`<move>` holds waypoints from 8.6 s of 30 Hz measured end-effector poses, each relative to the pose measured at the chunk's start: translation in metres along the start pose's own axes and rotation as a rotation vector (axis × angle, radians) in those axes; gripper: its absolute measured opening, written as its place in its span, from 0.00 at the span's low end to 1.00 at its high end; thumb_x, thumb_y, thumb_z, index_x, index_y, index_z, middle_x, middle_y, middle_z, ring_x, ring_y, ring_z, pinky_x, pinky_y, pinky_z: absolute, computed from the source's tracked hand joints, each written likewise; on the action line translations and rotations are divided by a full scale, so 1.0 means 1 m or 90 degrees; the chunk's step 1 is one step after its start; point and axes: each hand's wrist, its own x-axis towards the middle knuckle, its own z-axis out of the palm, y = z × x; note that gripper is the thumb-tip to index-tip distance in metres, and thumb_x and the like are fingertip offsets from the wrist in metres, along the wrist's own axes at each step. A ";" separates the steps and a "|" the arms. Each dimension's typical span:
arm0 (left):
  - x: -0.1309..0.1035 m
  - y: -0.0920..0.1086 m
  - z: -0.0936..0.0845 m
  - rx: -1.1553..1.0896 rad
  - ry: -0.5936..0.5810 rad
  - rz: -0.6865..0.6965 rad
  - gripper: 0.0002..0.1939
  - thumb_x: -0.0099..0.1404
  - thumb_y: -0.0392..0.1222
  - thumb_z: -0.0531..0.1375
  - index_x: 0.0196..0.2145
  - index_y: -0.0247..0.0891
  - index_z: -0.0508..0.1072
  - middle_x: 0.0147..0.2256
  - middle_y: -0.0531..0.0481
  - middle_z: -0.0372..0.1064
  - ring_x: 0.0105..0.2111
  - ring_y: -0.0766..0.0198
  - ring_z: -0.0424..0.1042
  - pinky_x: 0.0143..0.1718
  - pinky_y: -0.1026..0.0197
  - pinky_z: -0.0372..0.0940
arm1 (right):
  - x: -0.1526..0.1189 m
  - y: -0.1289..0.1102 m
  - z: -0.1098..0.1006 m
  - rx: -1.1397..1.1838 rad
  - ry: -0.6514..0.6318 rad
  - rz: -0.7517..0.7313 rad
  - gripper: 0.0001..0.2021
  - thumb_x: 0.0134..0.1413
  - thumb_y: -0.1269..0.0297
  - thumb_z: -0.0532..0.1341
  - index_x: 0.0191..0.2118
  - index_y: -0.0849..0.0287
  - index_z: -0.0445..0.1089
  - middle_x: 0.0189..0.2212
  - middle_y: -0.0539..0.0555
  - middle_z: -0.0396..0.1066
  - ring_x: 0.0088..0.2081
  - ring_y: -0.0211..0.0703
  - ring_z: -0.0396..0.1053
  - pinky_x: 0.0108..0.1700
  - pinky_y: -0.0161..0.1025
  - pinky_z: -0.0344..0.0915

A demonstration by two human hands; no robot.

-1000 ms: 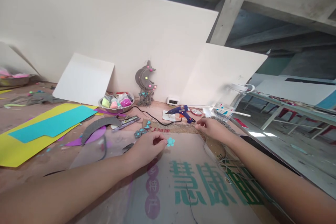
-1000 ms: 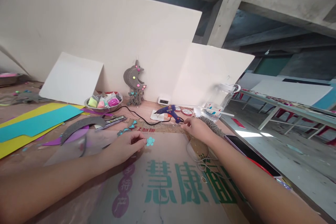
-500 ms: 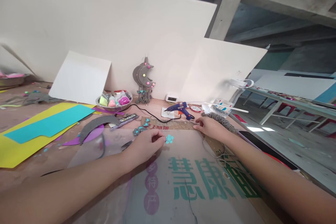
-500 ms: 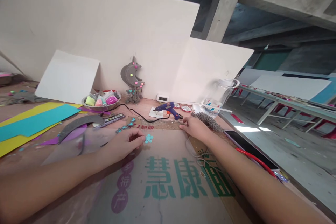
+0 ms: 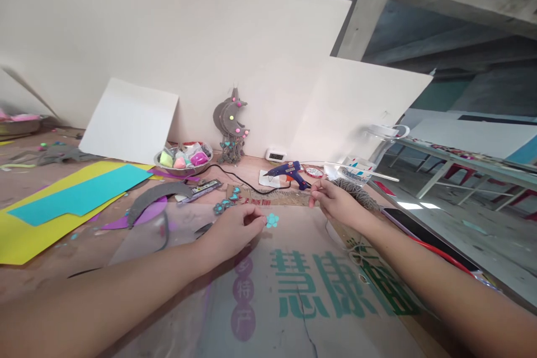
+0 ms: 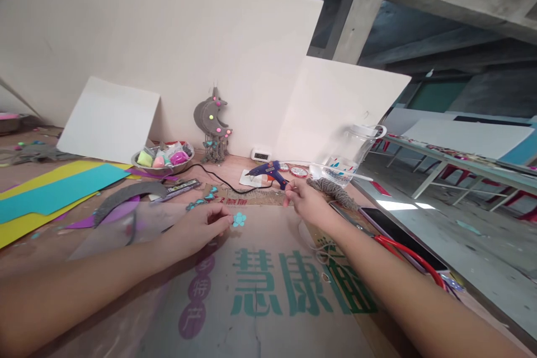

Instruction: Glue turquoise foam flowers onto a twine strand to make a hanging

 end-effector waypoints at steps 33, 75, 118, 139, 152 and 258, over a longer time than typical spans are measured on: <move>0.001 0.001 0.000 -0.008 0.014 0.004 0.14 0.58 0.51 0.52 0.26 0.37 0.64 0.18 0.56 0.60 0.17 0.71 0.58 0.18 0.68 0.53 | -0.064 -0.063 0.047 0.150 0.023 -0.157 0.10 0.56 0.60 0.52 0.31 0.56 0.69 0.26 0.50 0.68 0.30 0.40 0.65 0.32 0.35 0.61; -0.003 0.014 -0.001 0.030 0.023 0.069 0.11 0.60 0.45 0.51 0.27 0.36 0.68 0.23 0.56 0.63 0.20 0.72 0.58 0.23 0.68 0.54 | -0.058 -0.070 0.053 0.194 -0.097 -0.067 0.13 0.56 0.58 0.52 0.30 0.60 0.69 0.21 0.48 0.59 0.24 0.35 0.56 0.27 0.32 0.54; -0.006 0.015 0.000 0.075 0.018 0.055 0.08 0.57 0.42 0.52 0.24 0.36 0.66 0.20 0.56 0.63 0.20 0.70 0.60 0.22 0.68 0.54 | -0.055 -0.065 0.054 0.286 -0.100 0.019 0.15 0.52 0.53 0.56 0.30 0.61 0.69 0.15 0.43 0.49 0.18 0.31 0.45 0.20 0.32 0.43; -0.005 0.013 0.000 0.079 0.022 0.069 0.09 0.57 0.42 0.52 0.24 0.36 0.67 0.21 0.56 0.63 0.20 0.70 0.60 0.22 0.68 0.54 | -0.055 -0.066 0.054 0.310 -0.120 0.018 0.15 0.51 0.52 0.56 0.27 0.61 0.63 0.15 0.44 0.55 0.18 0.30 0.49 0.21 0.31 0.47; -0.005 0.014 0.001 0.086 0.008 0.062 0.10 0.57 0.43 0.51 0.25 0.37 0.68 0.22 0.55 0.65 0.22 0.69 0.61 0.22 0.68 0.55 | -0.055 -0.066 0.052 0.316 -0.129 0.019 0.16 0.51 0.52 0.56 0.29 0.62 0.65 0.16 0.44 0.55 0.18 0.30 0.49 0.20 0.31 0.46; -0.006 0.011 -0.001 0.161 -0.098 0.053 0.09 0.57 0.42 0.51 0.26 0.38 0.69 0.21 0.56 0.65 0.20 0.70 0.62 0.21 0.68 0.54 | -0.061 -0.068 0.053 0.263 -0.134 -0.047 0.13 0.55 0.58 0.54 0.28 0.61 0.68 0.24 0.50 0.68 0.25 0.34 0.62 0.28 0.32 0.58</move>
